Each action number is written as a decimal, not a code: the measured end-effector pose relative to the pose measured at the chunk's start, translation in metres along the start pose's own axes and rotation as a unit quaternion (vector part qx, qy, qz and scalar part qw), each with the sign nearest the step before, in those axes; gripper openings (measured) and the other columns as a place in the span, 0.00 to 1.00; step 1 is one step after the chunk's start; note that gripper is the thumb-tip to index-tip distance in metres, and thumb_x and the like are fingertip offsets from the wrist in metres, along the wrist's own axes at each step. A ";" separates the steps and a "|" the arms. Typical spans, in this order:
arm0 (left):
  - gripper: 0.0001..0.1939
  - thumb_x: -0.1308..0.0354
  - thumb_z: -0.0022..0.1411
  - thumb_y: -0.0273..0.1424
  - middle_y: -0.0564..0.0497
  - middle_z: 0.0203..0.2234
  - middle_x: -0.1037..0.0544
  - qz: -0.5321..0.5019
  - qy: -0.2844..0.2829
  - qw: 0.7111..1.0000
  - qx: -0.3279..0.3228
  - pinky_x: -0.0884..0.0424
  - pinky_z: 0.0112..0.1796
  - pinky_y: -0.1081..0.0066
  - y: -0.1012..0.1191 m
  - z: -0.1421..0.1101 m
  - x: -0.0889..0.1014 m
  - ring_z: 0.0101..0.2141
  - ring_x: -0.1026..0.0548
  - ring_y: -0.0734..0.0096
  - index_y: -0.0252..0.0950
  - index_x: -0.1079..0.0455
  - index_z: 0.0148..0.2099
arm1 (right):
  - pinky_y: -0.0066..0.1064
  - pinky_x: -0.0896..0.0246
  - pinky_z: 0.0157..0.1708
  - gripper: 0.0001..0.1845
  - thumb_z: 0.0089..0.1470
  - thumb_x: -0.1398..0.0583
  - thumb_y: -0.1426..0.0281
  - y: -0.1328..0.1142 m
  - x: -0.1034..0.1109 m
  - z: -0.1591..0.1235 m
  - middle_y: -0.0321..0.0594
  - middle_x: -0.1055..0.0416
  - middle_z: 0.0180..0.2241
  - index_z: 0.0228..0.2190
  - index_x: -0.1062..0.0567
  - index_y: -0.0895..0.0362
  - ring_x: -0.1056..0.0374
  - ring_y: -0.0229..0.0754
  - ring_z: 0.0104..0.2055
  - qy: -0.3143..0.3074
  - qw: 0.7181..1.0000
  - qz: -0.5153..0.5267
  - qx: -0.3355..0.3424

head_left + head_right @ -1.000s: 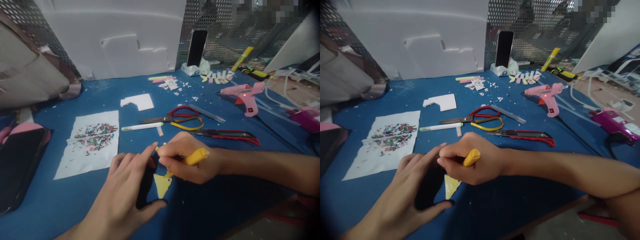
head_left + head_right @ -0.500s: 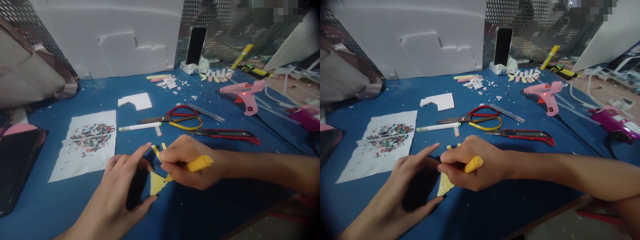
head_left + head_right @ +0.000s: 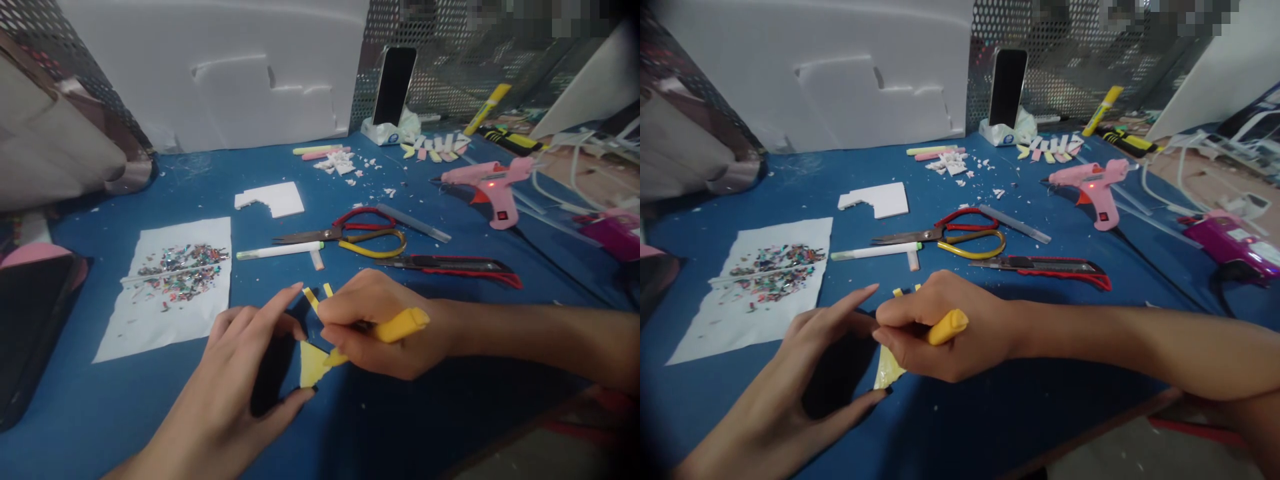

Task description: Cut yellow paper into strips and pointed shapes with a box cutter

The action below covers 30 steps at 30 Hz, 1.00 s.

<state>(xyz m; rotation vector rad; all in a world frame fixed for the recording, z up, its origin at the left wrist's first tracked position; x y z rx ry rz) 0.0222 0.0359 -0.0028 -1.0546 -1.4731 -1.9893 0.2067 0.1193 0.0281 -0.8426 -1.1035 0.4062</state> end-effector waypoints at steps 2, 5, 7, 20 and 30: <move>0.40 0.39 0.57 0.34 0.50 0.39 0.26 0.018 0.012 1.000 0.000 0.33 0.44 0.58 -0.001 0.000 0.000 0.42 0.29 0.58 0.49 0.54 0.66 | 0.25 0.58 0.22 0.16 0.57 0.48 0.71 0.000 0.000 0.000 0.28 0.53 0.17 0.21 0.48 0.56 0.57 0.30 0.20 0.002 1.000 -0.003 -0.002; 0.40 0.38 0.55 0.36 0.51 0.36 0.25 0.038 0.019 0.999 0.002 0.32 0.43 0.59 -0.001 0.000 -0.001 0.41 0.28 0.58 0.48 0.51 0.66 | 0.25 0.58 0.22 0.16 0.58 0.48 0.72 -0.001 0.000 0.001 0.28 0.53 0.17 0.20 0.48 0.56 0.58 0.30 0.20 -0.002 1.000 0.004 0.006; 0.39 0.38 0.55 0.36 0.51 0.36 0.25 0.041 0.018 0.999 0.000 0.32 0.43 0.59 -0.001 0.000 -0.002 0.41 0.27 0.58 0.48 0.51 0.66 | 0.24 0.58 0.22 0.16 0.57 0.48 0.71 -0.001 -0.001 0.000 0.28 0.53 0.17 0.21 0.48 0.56 0.57 0.30 0.20 0.000 1.000 0.007 0.006; 0.40 0.41 0.59 0.28 0.52 0.42 0.30 -0.027 -0.008 1.000 -0.005 0.38 0.47 0.61 0.001 -0.001 -0.001 0.43 0.32 0.63 0.48 0.57 0.67 | 0.23 0.57 0.23 0.17 0.58 0.48 0.71 -0.001 0.000 0.000 0.28 0.52 0.17 0.21 0.47 0.56 0.55 0.30 0.20 -0.015 1.000 0.013 0.009; 0.38 0.42 0.59 0.28 0.53 0.42 0.30 -0.036 -0.009 0.999 -0.009 0.39 0.47 0.63 0.001 0.002 -0.001 0.43 0.34 0.64 0.47 0.56 0.67 | 0.23 0.57 0.23 0.16 0.58 0.47 0.71 0.001 0.000 0.001 0.28 0.52 0.18 0.21 0.47 0.57 0.56 0.30 0.20 -0.020 0.999 0.026 0.013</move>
Point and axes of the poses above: each hand's wrist, its own z-axis towards the middle knuckle, its own x-axis out of the back of the hand, y = z × x, the point moved 2 cm from there along z, towards the middle knuckle
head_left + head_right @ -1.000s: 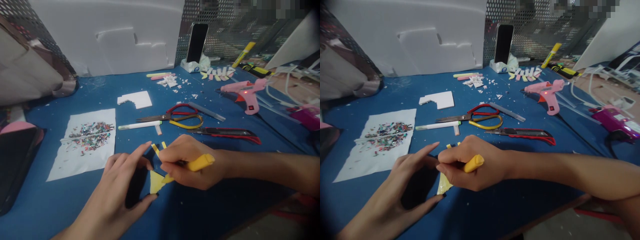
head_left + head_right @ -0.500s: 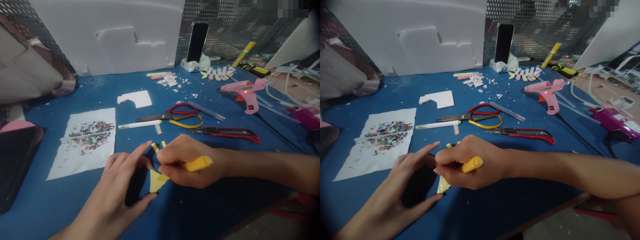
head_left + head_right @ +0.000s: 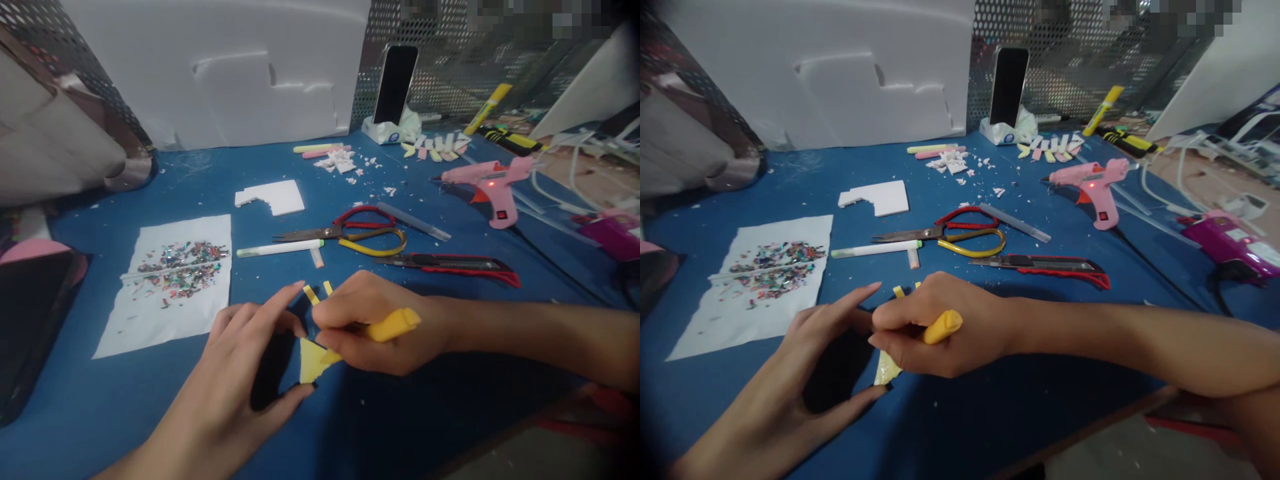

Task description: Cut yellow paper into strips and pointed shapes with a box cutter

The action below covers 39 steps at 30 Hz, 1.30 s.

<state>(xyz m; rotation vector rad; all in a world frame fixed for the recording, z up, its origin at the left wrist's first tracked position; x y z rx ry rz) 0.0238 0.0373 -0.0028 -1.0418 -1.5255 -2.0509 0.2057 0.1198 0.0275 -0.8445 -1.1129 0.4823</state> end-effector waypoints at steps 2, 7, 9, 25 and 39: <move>0.39 0.42 0.59 0.28 0.52 0.43 0.31 0.004 -0.001 1.000 0.000 0.39 0.47 0.63 0.000 0.000 -0.001 0.43 0.34 0.64 0.47 0.56 0.67 | 0.24 0.57 0.23 0.17 0.58 0.47 0.71 0.001 0.000 0.000 0.28 0.53 0.18 0.21 0.47 0.57 0.56 0.30 0.20 -0.002 1.000 0.001 0.006; 0.39 0.41 0.60 0.28 0.52 0.43 0.30 0.007 -0.001 1.000 0.002 0.39 0.47 0.63 0.000 -0.001 -0.001 0.44 0.34 0.64 0.47 0.57 0.67 | 0.23 0.57 0.23 0.17 0.58 0.47 0.70 0.002 -0.001 0.000 0.28 0.52 0.18 0.21 0.47 0.57 0.56 0.30 0.21 -0.008 1.000 -0.003 0.006; 0.39 0.42 0.60 0.28 0.52 0.43 0.30 0.005 0.002 1.000 -0.002 0.39 0.47 0.64 0.000 -0.001 -0.001 0.43 0.33 0.64 0.47 0.57 0.67 | 0.24 0.57 0.23 0.17 0.58 0.47 0.70 0.001 -0.001 0.000 0.28 0.52 0.18 0.21 0.47 0.57 0.56 0.30 0.20 -0.002 1.000 -0.003 0.007; 0.39 0.41 0.59 0.28 0.53 0.44 0.29 0.000 0.011 1.000 -0.017 0.38 0.46 0.64 -0.001 -0.001 -0.001 0.43 0.33 0.66 0.47 0.56 0.66 | 0.21 0.56 0.23 0.17 0.59 0.45 0.66 0.000 -0.003 0.003 0.28 0.47 0.19 0.22 0.44 0.57 0.52 0.29 0.21 -0.007 1.000 0.018 0.002; 0.37 0.43 0.60 0.31 0.50 0.51 0.32 0.018 0.019 1.000 -0.018 0.36 0.46 0.62 -0.001 -0.001 -0.001 0.44 0.31 0.64 0.48 0.57 0.66 | 0.23 0.55 0.25 0.18 0.59 0.45 0.63 0.001 -0.007 0.002 0.29 0.45 0.19 0.21 0.43 0.57 0.49 0.30 0.22 -0.012 0.999 0.023 0.021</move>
Point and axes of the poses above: each hand's wrist, its own z-axis towards the middle knuckle, its own x-axis out of the back of the hand, y = z × x, the point moved 2 cm from there along z, towards the middle knuckle
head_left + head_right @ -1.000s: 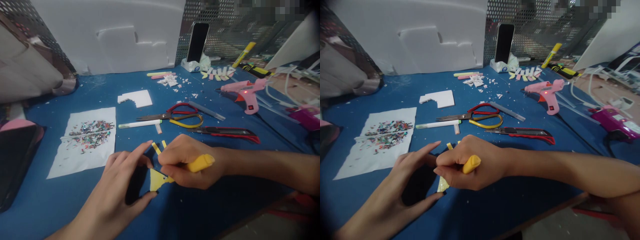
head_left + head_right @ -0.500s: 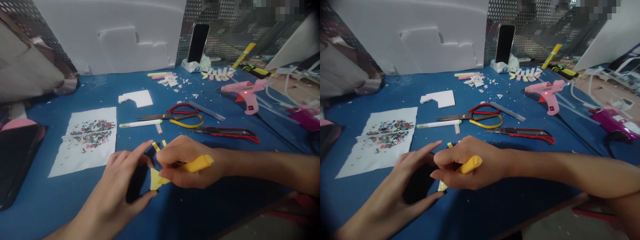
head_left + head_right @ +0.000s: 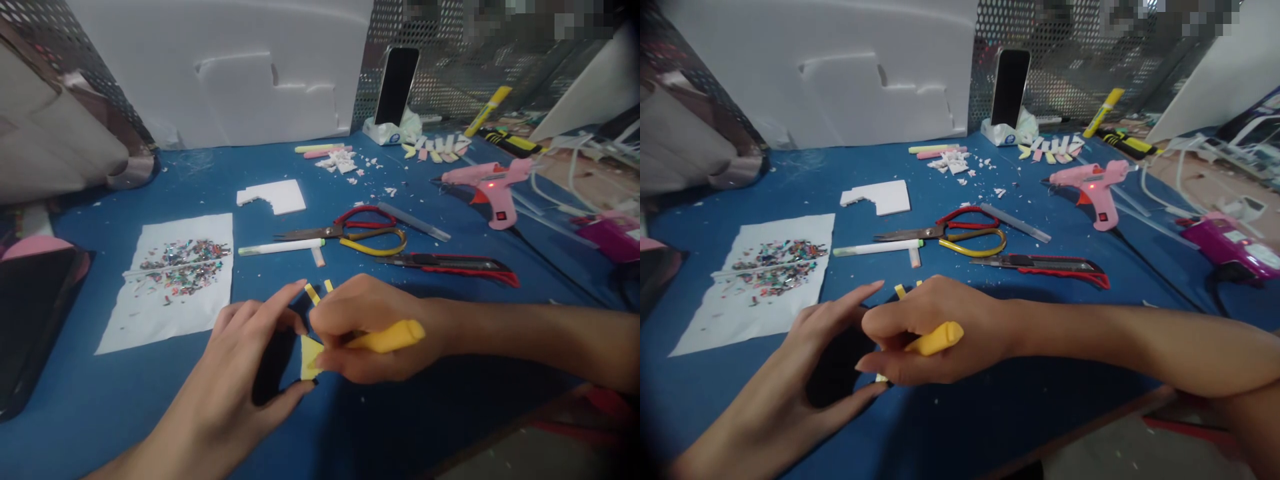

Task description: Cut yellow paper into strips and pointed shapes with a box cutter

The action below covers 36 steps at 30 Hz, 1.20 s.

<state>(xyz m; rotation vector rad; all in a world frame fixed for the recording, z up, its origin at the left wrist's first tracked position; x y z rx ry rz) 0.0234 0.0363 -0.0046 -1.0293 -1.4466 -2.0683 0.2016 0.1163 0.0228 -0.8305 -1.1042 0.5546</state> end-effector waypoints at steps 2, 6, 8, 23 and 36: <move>0.37 0.44 0.60 0.31 0.50 0.51 0.31 0.003 -0.002 1.000 0.002 0.35 0.46 0.61 0.001 0.001 0.000 0.45 0.31 0.63 0.48 0.57 0.66 | 0.23 0.54 0.25 0.18 0.59 0.46 0.63 0.000 -0.001 0.000 0.30 0.44 0.20 0.22 0.43 0.57 0.48 0.30 0.23 -0.008 1.000 -0.002 -0.004; 0.36 0.44 0.60 0.31 0.50 0.51 0.31 -0.001 0.001 1.000 0.001 0.35 0.45 0.62 0.002 0.002 0.000 0.44 0.30 0.63 0.48 0.56 0.66 | 0.24 0.58 0.23 0.19 0.59 0.47 0.64 0.000 0.000 0.001 0.28 0.49 0.18 0.20 0.46 0.57 0.54 0.30 0.21 0.000 1.000 -0.019 -0.013; 0.37 0.43 0.60 0.31 0.49 0.50 0.31 0.001 0.002 1.000 -0.003 0.35 0.46 0.61 0.002 0.001 0.000 0.44 0.31 0.63 0.48 0.56 0.66 | 0.22 0.55 0.24 0.18 0.59 0.46 0.64 0.000 -0.001 0.000 0.29 0.46 0.19 0.22 0.44 0.57 0.50 0.30 0.22 -0.001 1.000 -0.003 -0.004; 0.36 0.45 0.60 0.30 0.51 0.47 0.29 -0.004 -0.003 1.000 -0.002 0.36 0.45 0.62 0.000 0.001 0.000 0.43 0.31 0.64 0.46 0.56 0.66 | 0.23 0.54 0.25 0.18 0.59 0.45 0.63 0.000 -0.002 0.000 0.29 0.42 0.20 0.21 0.41 0.58 0.47 0.30 0.23 -0.006 1.000 0.016 0.009; 0.37 0.44 0.60 0.30 0.49 0.49 0.30 0.001 -0.008 1.000 -0.004 0.37 0.47 0.59 0.000 0.001 -0.002 0.44 0.30 0.63 0.46 0.56 0.66 | 0.21 0.55 0.23 0.19 0.59 0.44 0.64 0.001 -0.002 0.000 0.28 0.44 0.19 0.21 0.42 0.58 0.50 0.28 0.21 -0.001 0.999 0.029 -0.013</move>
Point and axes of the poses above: each hand's wrist, its own z-axis towards the middle knuckle, its own x-axis out of the back of the hand, y = z × x, the point moved 2 cm from there along z, towards the middle knuckle
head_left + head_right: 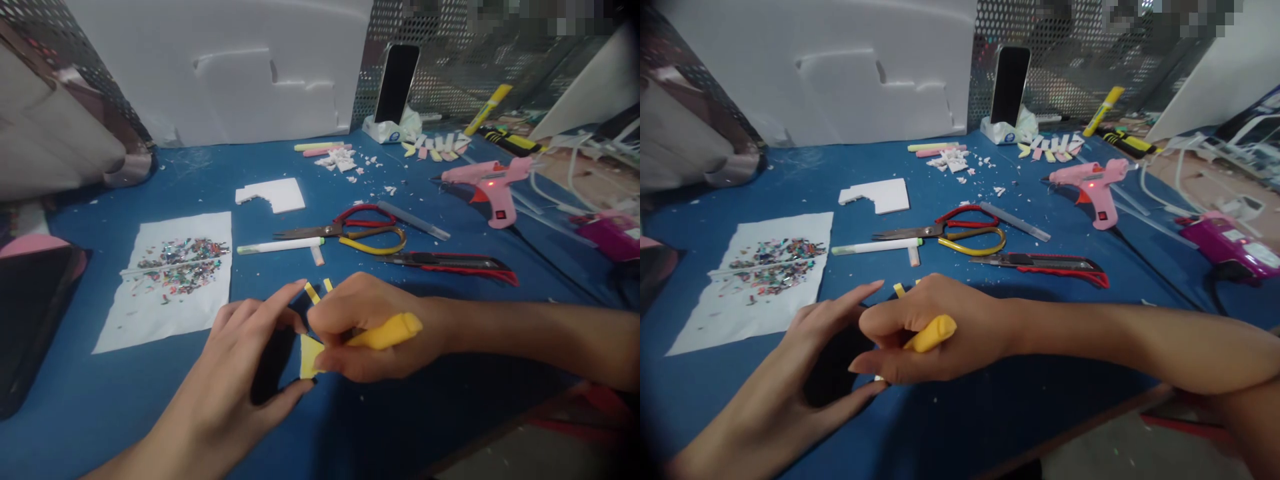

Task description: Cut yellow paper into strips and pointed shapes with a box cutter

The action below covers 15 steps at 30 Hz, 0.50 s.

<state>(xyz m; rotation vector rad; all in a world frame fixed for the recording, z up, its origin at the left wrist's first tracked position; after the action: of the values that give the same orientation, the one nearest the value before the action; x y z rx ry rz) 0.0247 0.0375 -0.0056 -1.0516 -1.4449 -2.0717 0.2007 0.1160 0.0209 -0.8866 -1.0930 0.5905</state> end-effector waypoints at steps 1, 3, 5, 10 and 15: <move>0.36 0.44 0.60 0.30 0.48 0.50 0.30 0.000 0.000 1.000 0.000 0.37 0.47 0.59 0.000 0.000 0.000 0.45 0.30 0.63 0.45 0.56 0.66 | 0.20 0.54 0.24 0.18 0.58 0.43 0.64 0.000 0.000 0.000 0.28 0.43 0.20 0.21 0.41 0.58 0.48 0.28 0.22 -0.002 1.000 0.004 0.002; 0.36 0.43 0.60 0.30 0.49 0.50 0.30 0.001 0.003 1.000 0.003 0.37 0.47 0.60 0.000 0.000 0.000 0.44 0.31 0.63 0.46 0.56 0.66 | 0.20 0.53 0.24 0.18 0.58 0.43 0.65 -0.001 0.001 0.001 0.28 0.43 0.20 0.21 0.41 0.58 0.48 0.28 0.22 -0.004 1.000 0.002 0.002; 0.36 0.43 0.60 0.30 0.49 0.50 0.30 0.001 0.004 1.000 0.003 0.36 0.46 0.60 0.000 -0.001 0.001 0.44 0.30 0.63 0.47 0.56 0.66 | 0.20 0.55 0.23 0.18 0.57 0.43 0.67 -0.001 0.002 0.001 0.27 0.46 0.18 0.20 0.43 0.58 0.51 0.28 0.21 0.002 1.000 0.003 -0.002; 0.36 0.44 0.61 0.30 0.48 0.50 0.30 0.001 0.003 1.000 -0.001 0.36 0.46 0.59 0.002 0.000 0.002 0.44 0.30 0.63 0.47 0.57 0.66 | 0.20 0.53 0.25 0.17 0.59 0.44 0.64 0.000 0.002 0.002 0.29 0.44 0.21 0.22 0.41 0.58 0.47 0.29 0.23 -0.022 1.000 0.001 -0.011; 0.36 0.43 0.60 0.31 0.50 0.46 0.28 -0.001 0.001 1.000 -0.007 0.37 0.46 0.59 0.002 0.001 0.002 0.42 0.30 0.64 0.45 0.56 0.66 | 0.20 0.53 0.25 0.18 0.59 0.44 0.64 0.001 0.002 0.002 0.29 0.44 0.20 0.22 0.41 0.58 0.48 0.28 0.22 -0.012 1.000 0.004 -0.011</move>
<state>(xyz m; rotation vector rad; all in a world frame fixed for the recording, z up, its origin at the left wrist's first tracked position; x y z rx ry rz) 0.0250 0.0378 -0.0031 -1.0533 -1.4334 -2.0868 0.2001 0.1188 0.0216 -0.9061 -1.1199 0.5970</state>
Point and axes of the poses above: each hand's wrist, its own z-axis towards the middle knuckle, its own x-axis out of the back of the hand, y = z × x, the point moved 2 cm from there along z, towards the middle knuckle
